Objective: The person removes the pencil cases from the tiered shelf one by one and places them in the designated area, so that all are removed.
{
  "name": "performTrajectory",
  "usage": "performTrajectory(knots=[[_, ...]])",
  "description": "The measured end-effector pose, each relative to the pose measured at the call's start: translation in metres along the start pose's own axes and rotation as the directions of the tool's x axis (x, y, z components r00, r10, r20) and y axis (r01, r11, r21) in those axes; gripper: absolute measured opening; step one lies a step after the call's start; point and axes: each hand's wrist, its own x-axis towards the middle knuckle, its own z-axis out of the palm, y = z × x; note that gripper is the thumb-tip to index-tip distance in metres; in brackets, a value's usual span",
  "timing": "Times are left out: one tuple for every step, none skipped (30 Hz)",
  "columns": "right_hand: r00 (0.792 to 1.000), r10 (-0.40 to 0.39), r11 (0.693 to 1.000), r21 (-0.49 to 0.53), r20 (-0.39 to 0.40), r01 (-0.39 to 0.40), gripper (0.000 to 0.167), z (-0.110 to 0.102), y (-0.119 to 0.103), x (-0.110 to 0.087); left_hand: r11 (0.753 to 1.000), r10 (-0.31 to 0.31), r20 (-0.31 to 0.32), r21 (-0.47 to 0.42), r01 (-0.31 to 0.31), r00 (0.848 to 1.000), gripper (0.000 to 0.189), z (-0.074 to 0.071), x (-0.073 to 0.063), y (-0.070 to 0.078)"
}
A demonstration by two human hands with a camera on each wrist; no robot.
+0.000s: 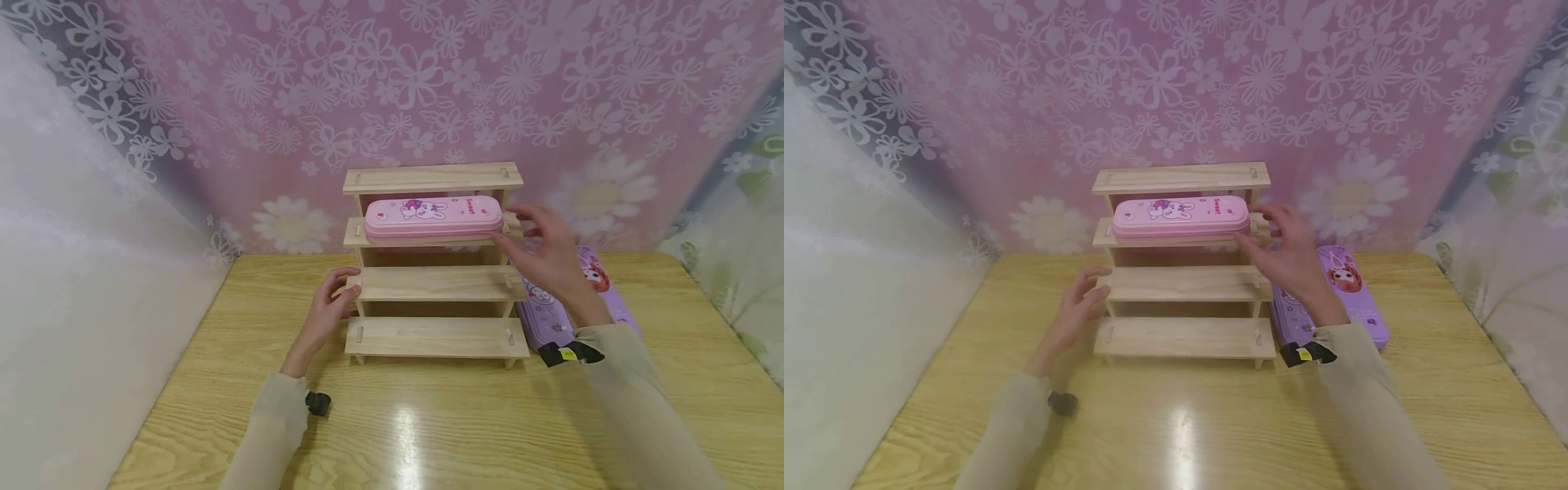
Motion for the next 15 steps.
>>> performTrajectory(knots=[[1.000, 0.007, 1.000, -0.006, 0.013, -0.007, 0.052, 0.001, -0.001, 0.002, 1.000, 0.000, 0.000, 0.000, 0.000, 1.000, 0.036, 0.000, 0.000, 0.000], [0.999, 0.016, 1.000, -0.015, 0.029, -0.015, 0.053, 0.003, -0.001, 0.005, 1.000, 0.000, 0.000, 0.000, 0.000, 1.000, 0.036, 0.000, 0.000, 0.000], [0.999, 0.028, 0.999, -0.022, 0.047, -0.027, 0.055, 0.004, -0.002, 0.007, 1.000, -0.003, -0.002, 0.000, 0.003, 1.000, 0.035, 0.000, 0.001, -0.001], [0.997, 0.039, 0.999, -0.027, 0.065, -0.037, 0.057, 0.005, -0.003, 0.008, 1.000, -0.004, -0.004, 0.002, 0.004, 1.000, 0.035, 0.000, 0.001, -0.002], [0.995, 0.052, 0.998, -0.030, 0.083, -0.050, 0.059, 0.006, -0.004, 0.010, 1.000, -0.006, -0.006, 0.002, 0.006, 1.000, 0.035, 0.000, 0.001, -0.002], [0.993, 0.064, 0.998, -0.034, 0.097, -0.061, 0.060, 0.006, -0.005, 0.011, 1.000, -0.007, -0.007, 0.001, 0.007, 1.000, 0.034, 0.000, 0.002, -0.003], [0.991, 0.074, 0.997, -0.036, 0.111, -0.070, 0.061, 0.007, -0.005, 0.013, 1.000, -0.007, -0.009, 0.001, 0.007, 1.000, 0.034, 0.000, 0.001, -0.003], [0.990, 0.078, 0.996, -0.041, 0.122, -0.073, 0.062, 0.008, -0.005, 0.014, 1.000, -0.007, -0.010, 0.001, 0.007, 1.000, 0.033, 0.000, 0.001, -0.003], [0.988, 0.080, 0.996, -0.046, 0.130, -0.075, 0.063, 0.009, -0.005, 0.014, 1.000, -0.006, -0.011, 0.002, 0.006, 1.000, 0.033, 0.000, 0.001, -0.004], [0.987, 0.081, 0.996, -0.048, 0.137, -0.075, 0.063, 0.009, -0.005, 0.015, 1.000, -0.005, -0.011, 0.000, 0.005, 1.000, 0.033, 0.000, 0.001, -0.004], [0.987, 0.081, 0.996, -0.054, 0.141, -0.074, 0.062, 0.010, -0.005, 0.015, 1.000, -0.003, -0.012, -0.002, 0.003, 1.000, 0.032, 0.000, 0.001, -0.004], [0.987, 0.078, 0.996, -0.057, 0.143, -0.070, 0.061, 0.011, -0.005, 0.015, 1.000, 0.000, -0.011, -0.002, 0.000, 1.000, 0.033, 0.001, 0.001, -0.004], [0.986, 0.074, 0.996, -0.061, 0.146, -0.066, 0.060, 0.011, -0.004, 0.016, 1.000, 0.002, -0.011, -0.002, -0.002, 1.000, 0.033, 0.001, 0.001, -0.004], [0.986, 0.071, 0.996, -0.066, 0.149, -0.062, 0.060, 0.012, -0.004, 0.016, 1.000, 0.003, -0.010, -0.003, -0.003, 1.000, 0.033, 0.001, 0.001, -0.004], [0.986, 0.073, 0.996, -0.066, 0.152, -0.063, 0.059, 0.013, -0.004, 0.017, 1.000, 0.003, -0.009, -0.004, -0.003, 1.000, 0.034, 0.001, 0.001, -0.004]])
